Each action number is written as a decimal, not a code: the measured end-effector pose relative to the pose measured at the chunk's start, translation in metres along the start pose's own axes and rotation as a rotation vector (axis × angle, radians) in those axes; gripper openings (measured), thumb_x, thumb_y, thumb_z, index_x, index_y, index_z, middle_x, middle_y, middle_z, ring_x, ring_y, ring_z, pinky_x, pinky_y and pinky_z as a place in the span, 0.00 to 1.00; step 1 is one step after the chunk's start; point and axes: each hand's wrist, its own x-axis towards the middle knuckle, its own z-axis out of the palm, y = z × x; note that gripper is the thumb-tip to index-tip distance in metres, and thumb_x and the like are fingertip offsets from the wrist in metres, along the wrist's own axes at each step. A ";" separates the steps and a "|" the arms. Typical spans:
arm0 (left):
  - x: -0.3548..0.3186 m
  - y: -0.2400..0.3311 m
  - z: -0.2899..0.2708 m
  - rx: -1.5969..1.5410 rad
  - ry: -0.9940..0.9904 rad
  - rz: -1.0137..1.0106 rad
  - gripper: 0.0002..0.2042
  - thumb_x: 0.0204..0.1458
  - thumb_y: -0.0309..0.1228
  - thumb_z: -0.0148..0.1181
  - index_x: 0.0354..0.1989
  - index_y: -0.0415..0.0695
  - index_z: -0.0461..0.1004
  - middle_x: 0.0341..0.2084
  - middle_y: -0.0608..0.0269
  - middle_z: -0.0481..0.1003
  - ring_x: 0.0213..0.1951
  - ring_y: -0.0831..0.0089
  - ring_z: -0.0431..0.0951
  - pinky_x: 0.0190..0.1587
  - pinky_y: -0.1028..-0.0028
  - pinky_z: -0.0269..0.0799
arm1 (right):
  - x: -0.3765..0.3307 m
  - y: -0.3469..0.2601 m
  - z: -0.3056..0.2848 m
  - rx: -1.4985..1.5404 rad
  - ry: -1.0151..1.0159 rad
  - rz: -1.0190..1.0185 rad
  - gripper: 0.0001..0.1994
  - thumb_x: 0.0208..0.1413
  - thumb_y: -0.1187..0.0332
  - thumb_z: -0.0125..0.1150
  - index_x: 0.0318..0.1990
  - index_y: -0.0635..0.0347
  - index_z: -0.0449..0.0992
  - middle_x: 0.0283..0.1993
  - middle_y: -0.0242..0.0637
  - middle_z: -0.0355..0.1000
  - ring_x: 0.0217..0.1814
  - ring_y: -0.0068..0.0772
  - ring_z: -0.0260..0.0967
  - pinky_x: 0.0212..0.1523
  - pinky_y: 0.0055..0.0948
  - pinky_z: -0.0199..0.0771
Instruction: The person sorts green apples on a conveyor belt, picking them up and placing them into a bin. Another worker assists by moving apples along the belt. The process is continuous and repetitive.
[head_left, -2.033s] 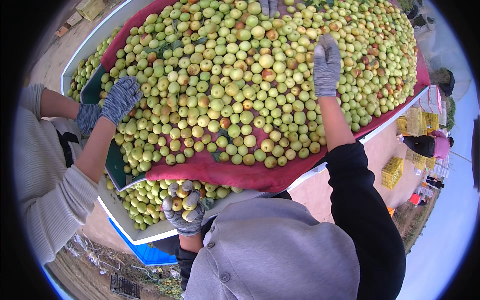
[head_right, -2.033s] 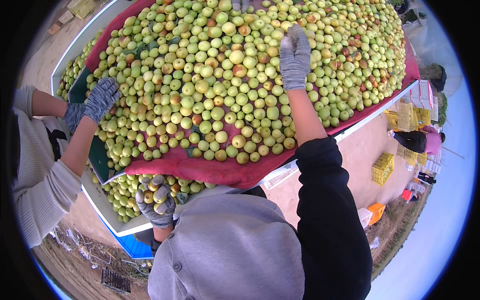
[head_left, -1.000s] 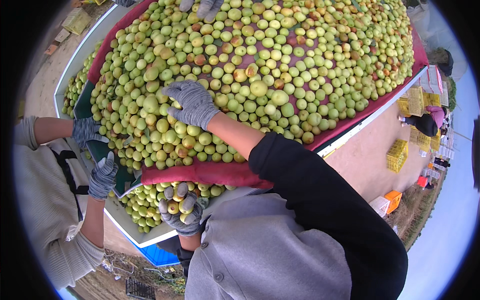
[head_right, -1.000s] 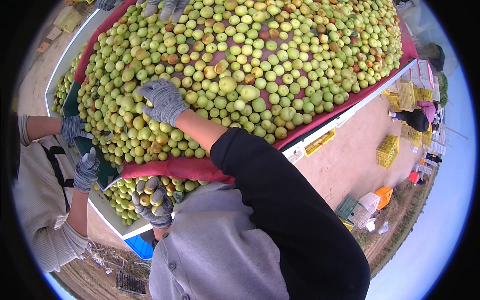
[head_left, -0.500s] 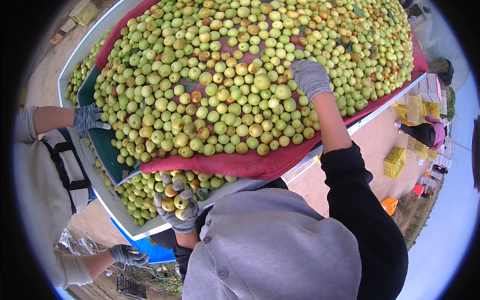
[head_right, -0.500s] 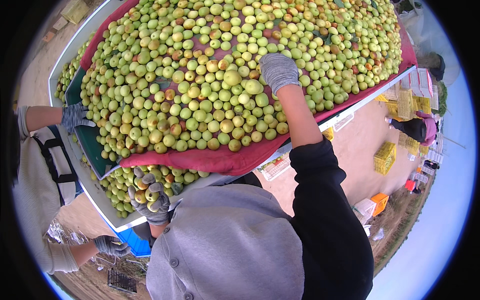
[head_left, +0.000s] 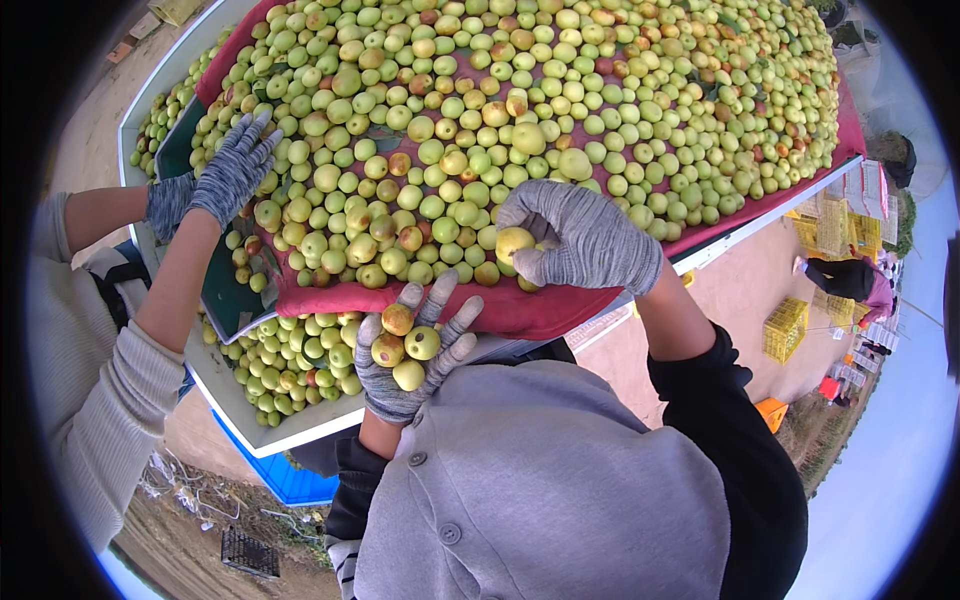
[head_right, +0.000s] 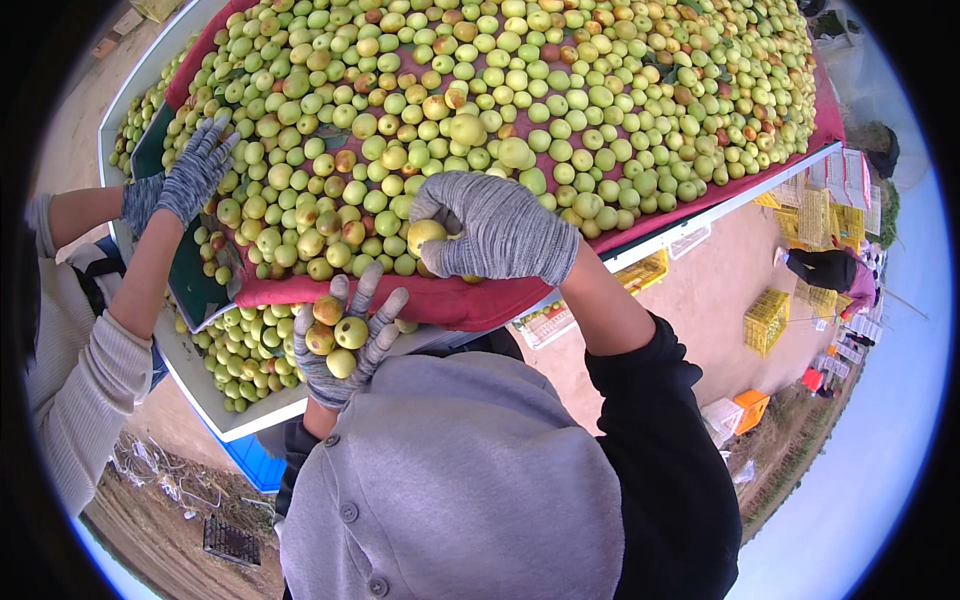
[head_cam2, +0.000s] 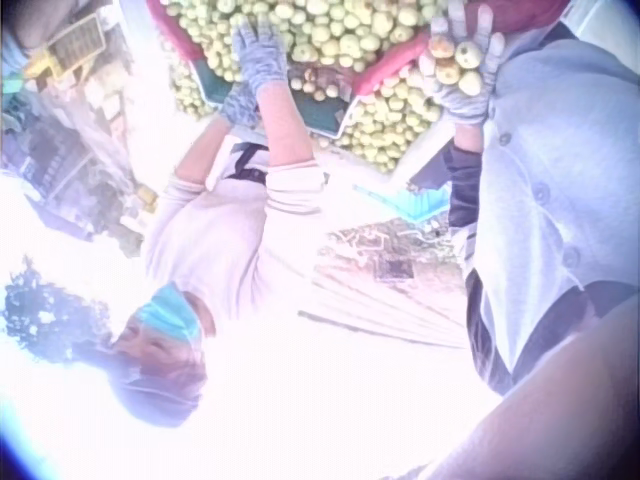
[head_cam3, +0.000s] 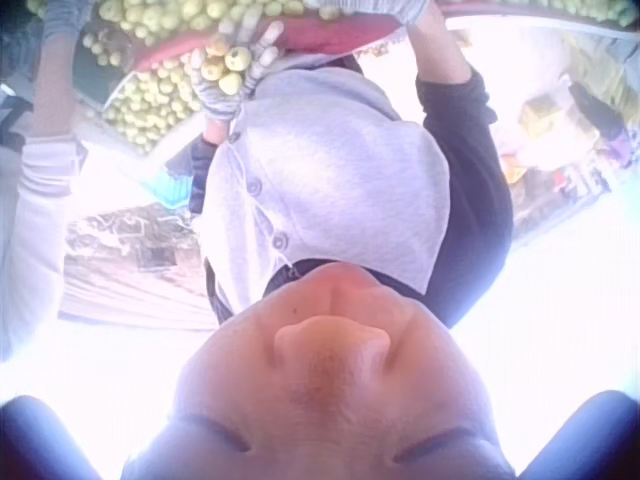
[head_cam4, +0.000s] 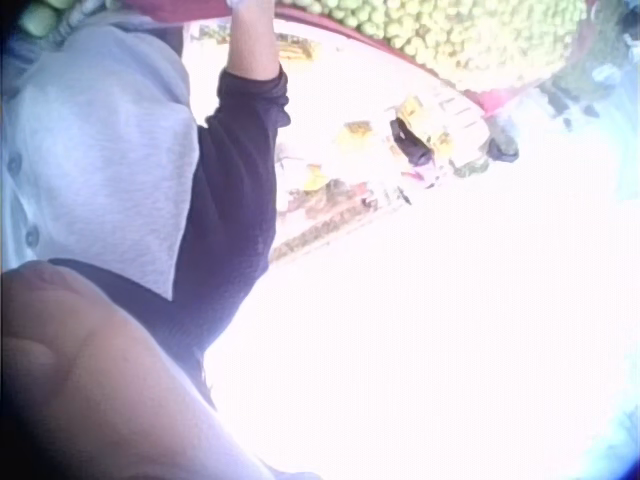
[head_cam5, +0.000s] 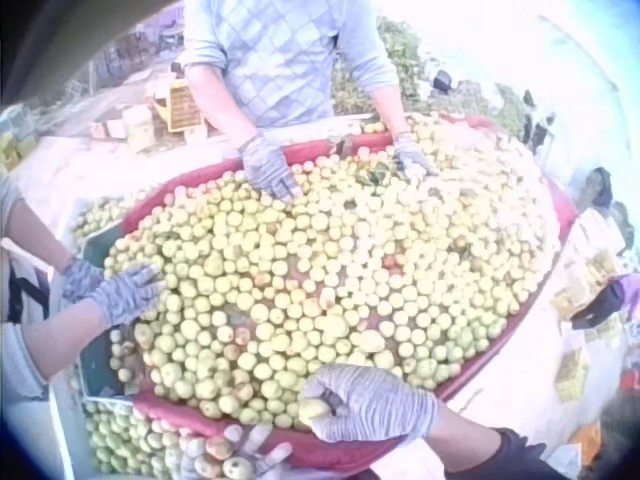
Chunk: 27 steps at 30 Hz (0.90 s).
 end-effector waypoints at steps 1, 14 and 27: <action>0.005 -0.001 0.000 0.063 -0.052 -0.027 0.26 0.61 0.47 0.46 0.66 0.51 0.61 0.72 0.62 0.46 0.72 0.55 0.41 0.68 0.48 0.51 | -0.004 -0.004 0.015 -0.062 -0.069 -0.037 0.21 0.46 0.51 0.70 0.43 0.55 0.77 0.38 0.37 0.75 0.45 0.33 0.74 0.49 0.35 0.72; -0.035 0.017 -0.028 0.137 0.001 0.153 0.24 0.61 0.50 0.46 0.62 0.56 0.62 0.66 0.57 0.58 0.64 0.55 0.60 0.63 0.56 0.63 | -0.114 0.194 -0.178 -1.078 0.661 0.883 0.33 0.52 0.50 0.61 0.62 0.59 0.65 0.62 0.50 0.65 0.66 0.48 0.60 0.68 0.39 0.56; -0.035 0.013 -0.028 0.238 -0.186 0.290 0.23 0.63 0.48 0.44 0.63 0.52 0.59 0.65 0.58 0.58 0.63 0.61 0.59 0.64 0.61 0.61 | -0.065 0.140 -0.052 -0.520 0.365 0.643 0.63 0.34 0.40 0.74 0.72 0.57 0.41 0.73 0.52 0.45 0.76 0.51 0.41 0.72 0.44 0.48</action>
